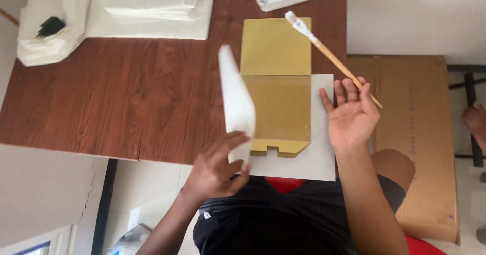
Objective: Assembling paper bags by folding paper around a template and applying glue with a brush.
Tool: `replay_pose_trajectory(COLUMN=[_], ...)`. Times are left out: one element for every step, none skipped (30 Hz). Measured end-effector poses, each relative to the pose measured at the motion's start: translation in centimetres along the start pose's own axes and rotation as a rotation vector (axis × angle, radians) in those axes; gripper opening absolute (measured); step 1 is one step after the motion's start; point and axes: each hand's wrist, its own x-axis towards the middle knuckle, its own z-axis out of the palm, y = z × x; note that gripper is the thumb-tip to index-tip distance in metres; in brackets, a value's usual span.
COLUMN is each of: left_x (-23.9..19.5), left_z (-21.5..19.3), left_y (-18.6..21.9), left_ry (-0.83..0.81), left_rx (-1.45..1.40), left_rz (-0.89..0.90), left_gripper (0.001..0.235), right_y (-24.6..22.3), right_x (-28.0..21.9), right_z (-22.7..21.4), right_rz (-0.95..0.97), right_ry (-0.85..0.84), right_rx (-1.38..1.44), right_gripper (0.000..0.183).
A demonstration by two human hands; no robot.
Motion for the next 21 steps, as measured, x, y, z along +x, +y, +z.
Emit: replay_pose_trajectory(left_x=[0.5,1.0,1.2,1.5,1.7,1.8,1.8,1.8,1.8,1.7,1.8,2.0,2.3,2.6,2.3,2.0,1.6,1.5,1.4,1.2,1.1], left_z=[0.8,1.6,2.3,2.9,3.5,3.9,4.3,4.6,4.6,4.6,4.6,4.4,4.2,4.0,4.1,4.2,4.3,4.4,4.4,4.4,4.5], left_y=[0.2,0.3,0.5,0.6,0.8,0.7,0.7,0.6,0.3,0.1,-0.3,-0.1,-0.1,-0.1,-0.3,-0.6,-0.7,-0.8,-0.8,-0.8,-0.8], left_ry=[-0.081,-0.163,-0.167,-0.248,-0.327,-0.329,-0.367,-0.404,-0.408,-0.449,-0.486,-0.483,-0.477,-0.471,-0.463,-0.474,-0.485,-0.476,-0.485,-0.494,-0.484], left_rx=[-0.046,-0.093,-0.099,-0.122,-0.142,-0.146,-0.174,-0.203,-0.211,-0.238,-0.262,-0.265,-0.295,-0.326,-0.326,-0.319,-0.314,-0.315,-0.298,-0.28,-0.279], left_rz=[0.072,0.144,0.152,0.16,0.168,0.177,0.161,0.145,0.151,0.189,0.228,0.237,0.228,0.22,0.223,0.222,0.218,0.218,0.217,0.217,0.212], left_gripper=[0.025,0.021,0.021,0.017,0.014,0.014,0.013,0.012,0.012,0.021,0.029,0.029,0.031,0.034,0.034,0.031,0.028,0.028,0.026,0.024,0.024], right_y=[0.0,0.1,0.2,0.3,0.4,0.4,0.4,0.4,0.2,0.1,-0.1,-0.5,-0.9,-1.3,-2.2,-3.1,-3.9,-4.5,-5.0,-5.5,-5.4], right_x=[0.1,0.2,0.5,0.8,1.2,1.1,0.9,0.8,0.5,0.2,0.2,-0.1,0.1,0.2,0.7,1.2,1.6,2.9,4.1,5.3,6.9], right_z=[-0.1,-0.2,-0.7,-1.1,-1.6,-1.5,-1.4,-1.4,-1.1,-0.8,-0.3,-0.2,0.2,0.6,1.8,3.0,4.1,5.6,7.1,8.6,9.8], right_rz=[0.009,0.017,0.008,0.017,0.026,0.017,0.025,0.033,0.023,0.016,0.01,0.001,0.022,0.043,0.038,-0.065,-0.167,-0.17,-0.294,-0.421,-0.421], right_ry=[0.001,0.001,0.005,0.009,0.011,0.012,0.021,0.031,0.036,0.029,0.015,0.014,0.05,0.087,0.081,0.075,0.069,0.064,0.055,0.047,0.039], right_rx=[0.02,0.04,0.045,0.057,0.07,0.074,0.078,0.082,0.084,0.088,0.09,0.09,0.046,0.002,-0.002,-0.085,-0.17,-0.176,-0.36,-0.543,-0.55], right_gripper=[0.02,0.02,0.02,0.021,0.022,0.022,0.022,0.022,0.022,0.017,0.014,0.014,0.014,0.014,0.014,0.022,0.031,0.031,0.033,0.036,0.036])
